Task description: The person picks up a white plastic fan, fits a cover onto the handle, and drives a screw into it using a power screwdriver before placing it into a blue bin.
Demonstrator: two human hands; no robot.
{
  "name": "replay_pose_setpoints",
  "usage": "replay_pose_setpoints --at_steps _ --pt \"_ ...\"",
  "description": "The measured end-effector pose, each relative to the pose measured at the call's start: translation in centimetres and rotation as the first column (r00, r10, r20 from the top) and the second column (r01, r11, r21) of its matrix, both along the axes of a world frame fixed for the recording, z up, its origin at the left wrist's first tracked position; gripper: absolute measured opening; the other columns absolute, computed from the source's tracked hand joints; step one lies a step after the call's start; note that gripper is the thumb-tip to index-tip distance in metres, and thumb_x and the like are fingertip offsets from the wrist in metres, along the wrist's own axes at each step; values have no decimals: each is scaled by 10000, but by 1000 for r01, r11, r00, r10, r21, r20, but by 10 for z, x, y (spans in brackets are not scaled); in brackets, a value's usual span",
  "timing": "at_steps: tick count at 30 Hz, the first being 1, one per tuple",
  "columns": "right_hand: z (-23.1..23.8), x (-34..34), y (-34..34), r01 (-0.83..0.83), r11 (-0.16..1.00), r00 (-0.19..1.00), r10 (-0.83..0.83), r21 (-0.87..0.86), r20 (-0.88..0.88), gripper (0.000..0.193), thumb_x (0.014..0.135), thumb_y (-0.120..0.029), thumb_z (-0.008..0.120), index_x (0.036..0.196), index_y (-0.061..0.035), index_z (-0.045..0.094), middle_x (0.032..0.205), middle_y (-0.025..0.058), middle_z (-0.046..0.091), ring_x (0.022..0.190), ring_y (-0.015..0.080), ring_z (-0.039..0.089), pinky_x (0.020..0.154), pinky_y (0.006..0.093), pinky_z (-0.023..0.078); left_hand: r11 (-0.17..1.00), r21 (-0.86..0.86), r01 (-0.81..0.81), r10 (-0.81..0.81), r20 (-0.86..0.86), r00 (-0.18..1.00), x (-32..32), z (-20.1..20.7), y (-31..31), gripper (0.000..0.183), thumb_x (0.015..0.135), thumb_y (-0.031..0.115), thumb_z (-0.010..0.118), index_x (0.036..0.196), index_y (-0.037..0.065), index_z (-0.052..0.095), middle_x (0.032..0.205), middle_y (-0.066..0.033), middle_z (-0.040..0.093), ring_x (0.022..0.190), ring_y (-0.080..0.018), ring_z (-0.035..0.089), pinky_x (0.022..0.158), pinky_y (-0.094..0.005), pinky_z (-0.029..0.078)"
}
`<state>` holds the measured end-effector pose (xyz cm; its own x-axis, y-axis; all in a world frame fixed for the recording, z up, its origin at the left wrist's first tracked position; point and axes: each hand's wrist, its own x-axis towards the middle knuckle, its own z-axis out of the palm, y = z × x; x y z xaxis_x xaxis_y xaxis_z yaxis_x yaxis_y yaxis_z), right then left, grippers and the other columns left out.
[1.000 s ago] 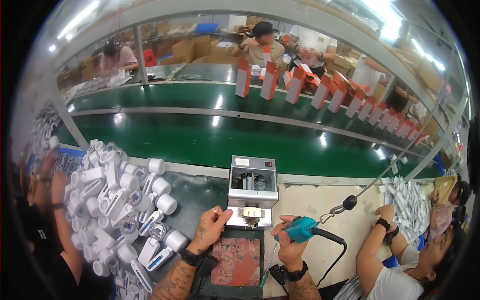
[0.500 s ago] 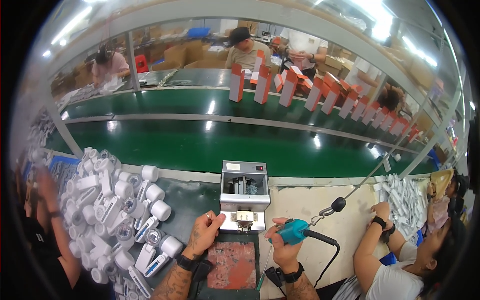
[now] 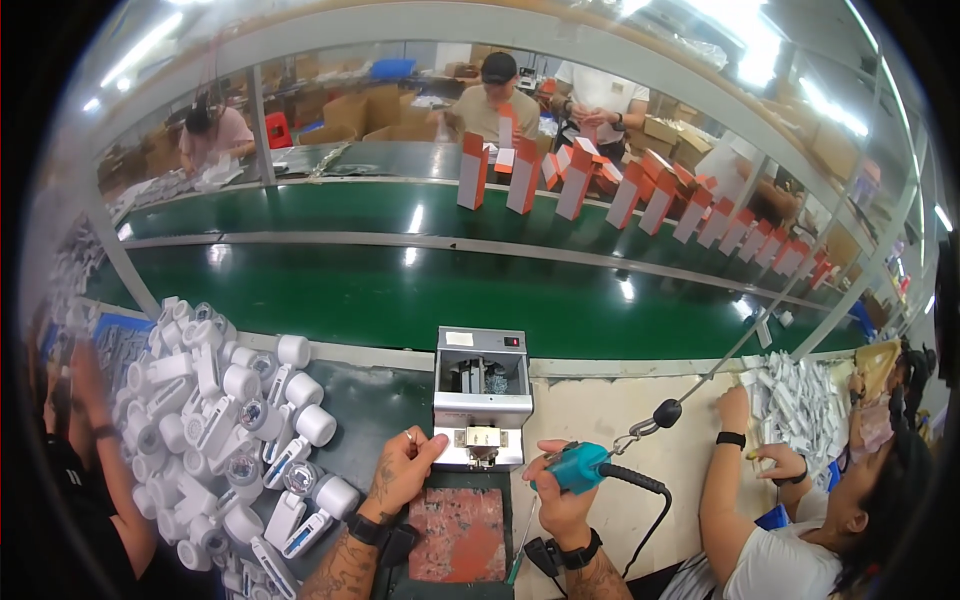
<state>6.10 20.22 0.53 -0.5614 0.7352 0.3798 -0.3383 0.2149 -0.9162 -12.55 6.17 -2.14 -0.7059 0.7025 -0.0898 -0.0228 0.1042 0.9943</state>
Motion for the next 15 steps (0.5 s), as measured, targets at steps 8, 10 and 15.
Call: replay_pose_setpoints --at_steps 8,10,15 --pt "4 -1 -2 10 1000 1000 -10 1 -11 594 872 -408 758 1192 33 521 776 73 643 722 152 632 660 271 480 1000 -3 -8 8 16 1000 -1 1 1 356 958 273 675 705 94 498 646 61 490 561 -24 437 505 -210 356" --pt "3 -1 -2 10 1000 1000 -10 2 -8 596 872 -412 756 1191 34 521 776 74 643 719 154 631 660 272 481 1000 1 -6 6 17 1000 0 2 0 359 958 277 676 706 92 499 645 61 488 565 -27 440 508 -213 361" --pt "1 -1 -2 12 1000 1000 -12 15 -4 597 876 -417 750 1193 34 521 775 74 642 719 156 629 661 276 482 1000 5 -7 7 9 1000 -1 -1 1 360 957 282 677 707 91 502 641 60 488 563 -28 441 507 -215 360"
